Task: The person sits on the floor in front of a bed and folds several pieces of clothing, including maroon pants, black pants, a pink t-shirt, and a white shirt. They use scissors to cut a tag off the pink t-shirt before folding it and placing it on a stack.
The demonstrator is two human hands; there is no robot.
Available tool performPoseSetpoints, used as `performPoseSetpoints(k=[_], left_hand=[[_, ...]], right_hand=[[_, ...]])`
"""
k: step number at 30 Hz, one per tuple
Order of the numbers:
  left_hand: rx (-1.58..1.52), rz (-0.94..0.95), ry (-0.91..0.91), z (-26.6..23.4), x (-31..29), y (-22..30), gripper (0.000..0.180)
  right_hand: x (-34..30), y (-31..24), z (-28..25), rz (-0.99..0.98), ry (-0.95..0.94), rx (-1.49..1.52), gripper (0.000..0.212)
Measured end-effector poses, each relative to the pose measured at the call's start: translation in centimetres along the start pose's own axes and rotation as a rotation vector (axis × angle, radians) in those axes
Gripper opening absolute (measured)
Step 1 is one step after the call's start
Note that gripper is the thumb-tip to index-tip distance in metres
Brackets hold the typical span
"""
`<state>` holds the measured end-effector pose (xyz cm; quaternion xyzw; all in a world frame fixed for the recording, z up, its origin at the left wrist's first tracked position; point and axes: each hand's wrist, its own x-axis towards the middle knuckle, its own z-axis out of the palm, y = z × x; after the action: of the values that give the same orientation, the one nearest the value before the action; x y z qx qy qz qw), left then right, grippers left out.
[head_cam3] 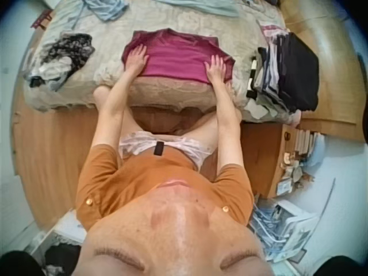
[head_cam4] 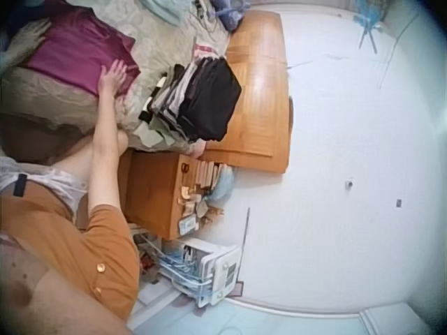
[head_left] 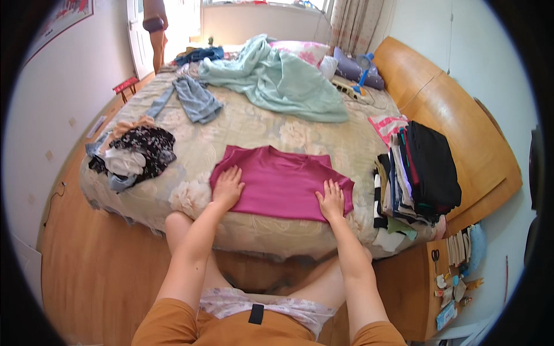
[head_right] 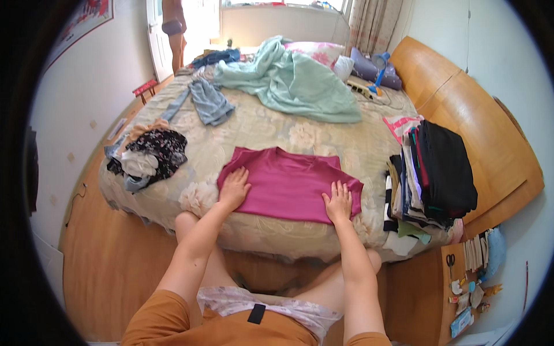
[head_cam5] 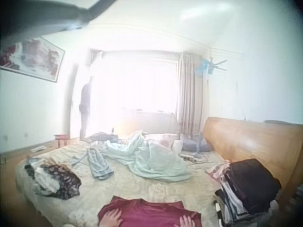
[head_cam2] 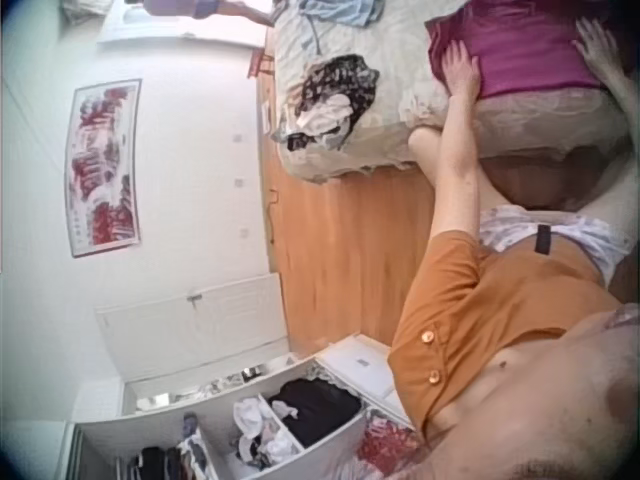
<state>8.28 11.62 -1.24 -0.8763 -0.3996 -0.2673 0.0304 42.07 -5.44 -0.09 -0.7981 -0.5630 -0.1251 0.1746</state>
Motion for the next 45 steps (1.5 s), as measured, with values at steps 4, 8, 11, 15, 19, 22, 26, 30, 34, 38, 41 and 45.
performPoseSetpoints(k=[4,8,11,15,19,22,26,30,34,38,41,45], left_hand=[[0.006,-0.031,0.027,0.3,0.0,-0.4,0.050],[0.105,-0.139,0.016,0.4,0.7,-1.8,0.047],[0.058,-0.201,0.079,0.6,0.9,-2.8,0.042],[-0.193,-0.527,0.285,1.2,1.6,-5.5,0.036],[-0.283,-0.728,0.268,2.6,2.7,-10.0,0.029],[-0.893,-0.908,0.115,2.8,4.2,-13.3,0.032],[-1.254,-0.978,-0.123,1.8,6.1,-12.3,0.034],[-1.060,-0.880,-0.240,0.9,6.4,-10.3,0.031],[-1.055,-0.706,-0.270,-0.1,6.4,-8.9,0.030],[-0.420,-0.540,-0.046,-0.2,7.3,-9.4,0.031],[-0.371,-0.648,0.117,0.5,7.0,-12.1,0.032],[-0.544,-0.822,0.283,3.0,5.9,-13.6,0.020]], right_hand=[[-0.2,1.5,1.3,0.098,0.051,-0.042,0.060],[0.1,2.1,1.0,0.221,0.098,-0.111,0.057],[0.1,3.4,0.4,0.340,0.243,-0.016,0.049],[0.5,5.6,1.2,0.530,0.400,0.128,0.044],[1.7,5.5,1.1,0.669,0.193,-0.076,0.051],[3.9,5.5,0.1,0.819,0.021,-0.043,0.064],[4.5,10.9,1.2,0.705,0.003,0.258,0.054],[4.0,12.6,2.2,0.648,0.005,0.385,0.047],[3.9,11.5,2.6,0.576,0.046,0.282,0.045],[3.2,12.3,3.0,0.574,0.073,0.214,0.042],[3.7,11.8,2.7,0.581,0.068,0.199,0.042],[4.3,11.7,2.8,0.598,0.047,0.210,0.042]])
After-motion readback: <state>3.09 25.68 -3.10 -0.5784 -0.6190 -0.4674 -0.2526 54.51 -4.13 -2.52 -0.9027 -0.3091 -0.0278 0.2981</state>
